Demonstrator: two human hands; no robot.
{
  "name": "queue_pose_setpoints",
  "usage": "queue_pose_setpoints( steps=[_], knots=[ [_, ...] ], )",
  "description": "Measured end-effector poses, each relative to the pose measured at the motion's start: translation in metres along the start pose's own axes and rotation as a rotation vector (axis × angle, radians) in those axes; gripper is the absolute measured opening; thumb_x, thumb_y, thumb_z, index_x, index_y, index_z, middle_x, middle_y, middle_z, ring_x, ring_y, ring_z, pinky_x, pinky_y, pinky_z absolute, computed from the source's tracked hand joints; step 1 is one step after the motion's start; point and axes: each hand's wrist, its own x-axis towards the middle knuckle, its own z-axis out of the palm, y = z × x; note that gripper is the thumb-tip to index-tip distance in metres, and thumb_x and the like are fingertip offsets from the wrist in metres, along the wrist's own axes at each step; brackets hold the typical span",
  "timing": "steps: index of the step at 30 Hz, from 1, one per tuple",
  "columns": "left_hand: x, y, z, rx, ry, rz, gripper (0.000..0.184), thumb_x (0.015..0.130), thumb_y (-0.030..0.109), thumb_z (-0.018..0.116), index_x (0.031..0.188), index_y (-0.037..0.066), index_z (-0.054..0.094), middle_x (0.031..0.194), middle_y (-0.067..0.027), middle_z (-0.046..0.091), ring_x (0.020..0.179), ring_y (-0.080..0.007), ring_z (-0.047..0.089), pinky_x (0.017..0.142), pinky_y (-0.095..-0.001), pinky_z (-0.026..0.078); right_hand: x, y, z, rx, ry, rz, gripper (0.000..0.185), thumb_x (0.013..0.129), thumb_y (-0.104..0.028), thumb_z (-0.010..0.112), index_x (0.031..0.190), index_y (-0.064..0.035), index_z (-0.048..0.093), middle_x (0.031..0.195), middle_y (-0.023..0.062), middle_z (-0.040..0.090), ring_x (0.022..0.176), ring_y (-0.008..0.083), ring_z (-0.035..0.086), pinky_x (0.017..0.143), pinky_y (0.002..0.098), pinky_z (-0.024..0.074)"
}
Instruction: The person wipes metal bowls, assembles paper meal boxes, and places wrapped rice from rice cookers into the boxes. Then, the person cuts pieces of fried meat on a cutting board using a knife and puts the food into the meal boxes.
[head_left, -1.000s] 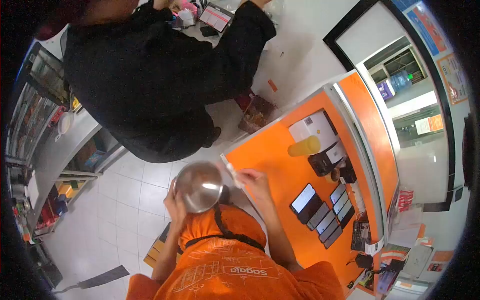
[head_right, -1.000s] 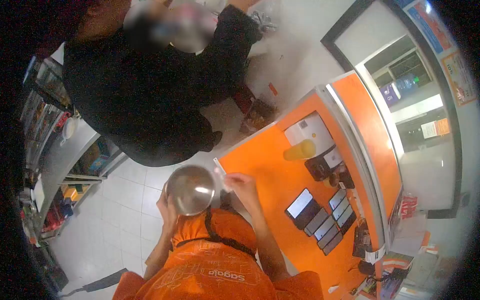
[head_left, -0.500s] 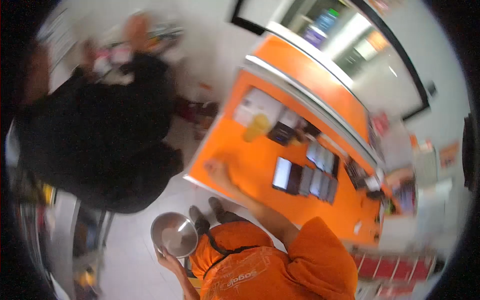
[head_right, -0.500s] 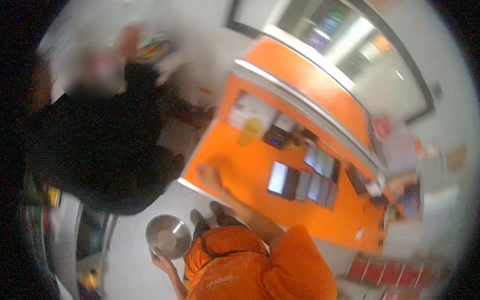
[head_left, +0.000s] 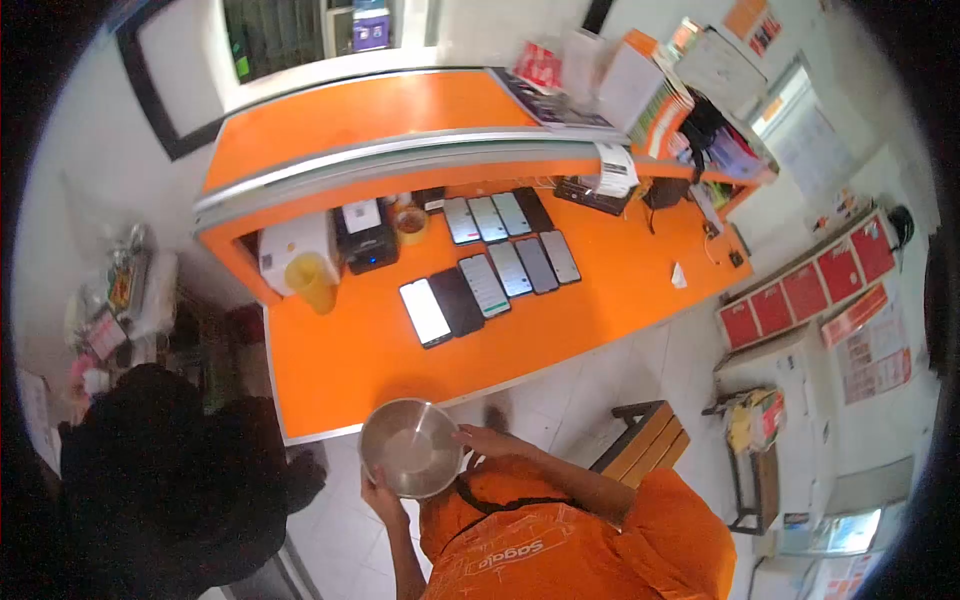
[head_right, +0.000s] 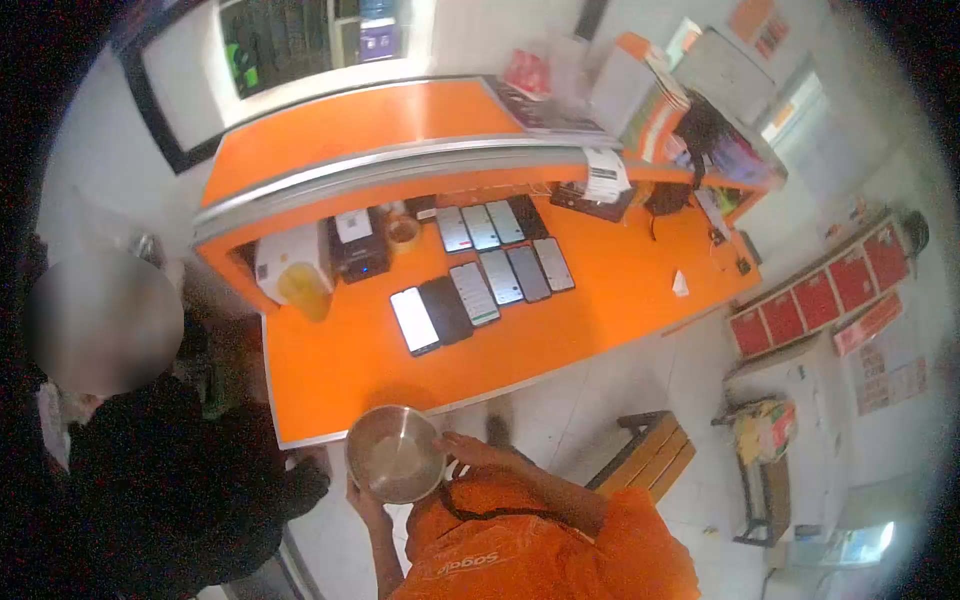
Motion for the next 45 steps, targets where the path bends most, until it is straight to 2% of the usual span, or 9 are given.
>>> queue_pose_setpoints(
  steps=[6,8,12,17,24,28,36,39,45],
  knots=[
    [-0.038,-0.006,0.145,0.185,-0.292,0.112,0.043,0.103,0.024,0.061,0.135,-0.004,0.057,0.126,-0.0144,0.066,0.115,-0.0235,0.061,0.097,-0.0364,0.049,-0.074,0.048,-0.097,0.185,0.148,-0.246,0.087,0.095,-0.064,0.059,0.152,-0.0025,0.037,0.131,0.0206,0.061,0.101,0.0295,0.069,0.077,0.0414,0.0606],
    [-0.051,-0.031,0.201,0.228,-0.401,0.129,0.045,0.103,0.026,0.061,0.137,-0.003,0.055,0.127,-0.0146,0.065,0.115,-0.0235,0.062,0.097,-0.0366,0.049,-0.080,0.091,-0.145,0.272,0.213,-0.282,0.060,0.097,-0.042,0.066,0.135,0.0042,0.057,0.111,0.0155,0.070,0.095,0.0267,0.069,0.076,0.0385,0.0589],
    [-0.091,-0.080,0.310,0.440,-0.622,0.210,0.048,0.106,0.032,0.055,0.140,-0.002,0.052,0.130,-0.0148,0.064,0.114,-0.0231,0.063,0.096,-0.0366,0.051,-0.089,0.213,-0.255,0.214,0.586,-0.302,0.042,0.095,-0.022,0.063,0.127,0.0059,0.062,0.102,0.0130,0.071,0.091,0.0258,0.069,0.075,0.0458,0.0602],
    [-0.159,-0.099,0.464,0.585,-0.805,0.133,0.040,0.109,0.030,0.048,0.133,-0.001,0.058,0.121,-0.0134,0.067,0.101,-0.0199,0.068,0.086,-0.0315,0.055,-0.205,0.293,-0.341,1.013,0.833,-0.302,0.048,0.091,-0.020,0.064,0.133,0.0020,0.056,0.115,0.0150,0.066,0.094,0.0293,0.067,0.075,0.0484,0.0600],
    [-0.218,-0.165,0.679,0.783,-1.201,0.444,0.025,0.095,0.023,0.072,0.101,-0.001,0.075,0.091,-0.0120,0.077,0.077,-0.0171,0.073,0.066,-0.0299,0.059,-0.259,0.465,-0.502,1.563,1.278,-0.499,0.059,0.085,-0.020,0.066,0.138,-0.0039,0.045,0.124,0.0160,0.058,0.102,0.0344,0.063,0.074,0.0478,0.0568],
    [-0.273,-0.210,0.831,0.806,-1.350,0.481,0.020,0.093,0.022,0.075,0.095,0.003,0.078,0.086,-0.0104,0.078,0.071,-0.0161,0.073,0.063,-0.0301,0.059,-0.310,0.566,-0.641,1.238,1.527,-0.524,0.055,0.085,-0.019,0.063,0.133,-0.0009,0.047,0.124,0.0151,0.057,0.102,0.0321,0.062,0.074,0.0458,0.0549],
    [-0.421,-0.312,1.141,0.490,-1.475,0.550,0.015,0.093,0.012,0.072,0.105,0.004,0.076,0.100,-0.0107,0.078,0.074,-0.0168,0.073,0.068,-0.0320,0.059,-0.518,0.610,-0.886,1.563,1.756,-0.619,0.049,0.087,-0.021,0.063,0.130,-0.0008,0.051,0.124,0.0144,0.056,0.103,0.0287,0.060,0.077,0.0431,0.0549],
    [-0.461,-0.312,1.218,0.573,-1.598,0.412,0.018,0.094,0.010,0.070,0.110,0.003,0.073,0.109,-0.0116,0.076,0.079,-0.0181,0.073,0.069,-0.0332,0.059,-0.544,0.650,-0.933,1.745,1.767,-0.433,0.050,0.087,-0.022,0.065,0.131,-0.0017,0.051,0.126,0.0139,0.056,0.101,0.0262,0.059,0.075,0.0401,0.0545],
    [-0.498,-0.344,1.346,0.816,-1.573,0.644,0.020,0.094,0.011,0.070,0.112,0.003,0.073,0.101,-0.0149,0.076,0.079,-0.0228,0.073,0.069,-0.0346,0.059,-0.544,0.755,-1.020,1.833,1.534,-0.386,0.041,0.090,-0.017,0.059,0.125,0.0035,0.052,0.102,0.0172,0.063,0.073,0.0240,0.062,0.054,0.0338,0.0492]
  ],
)
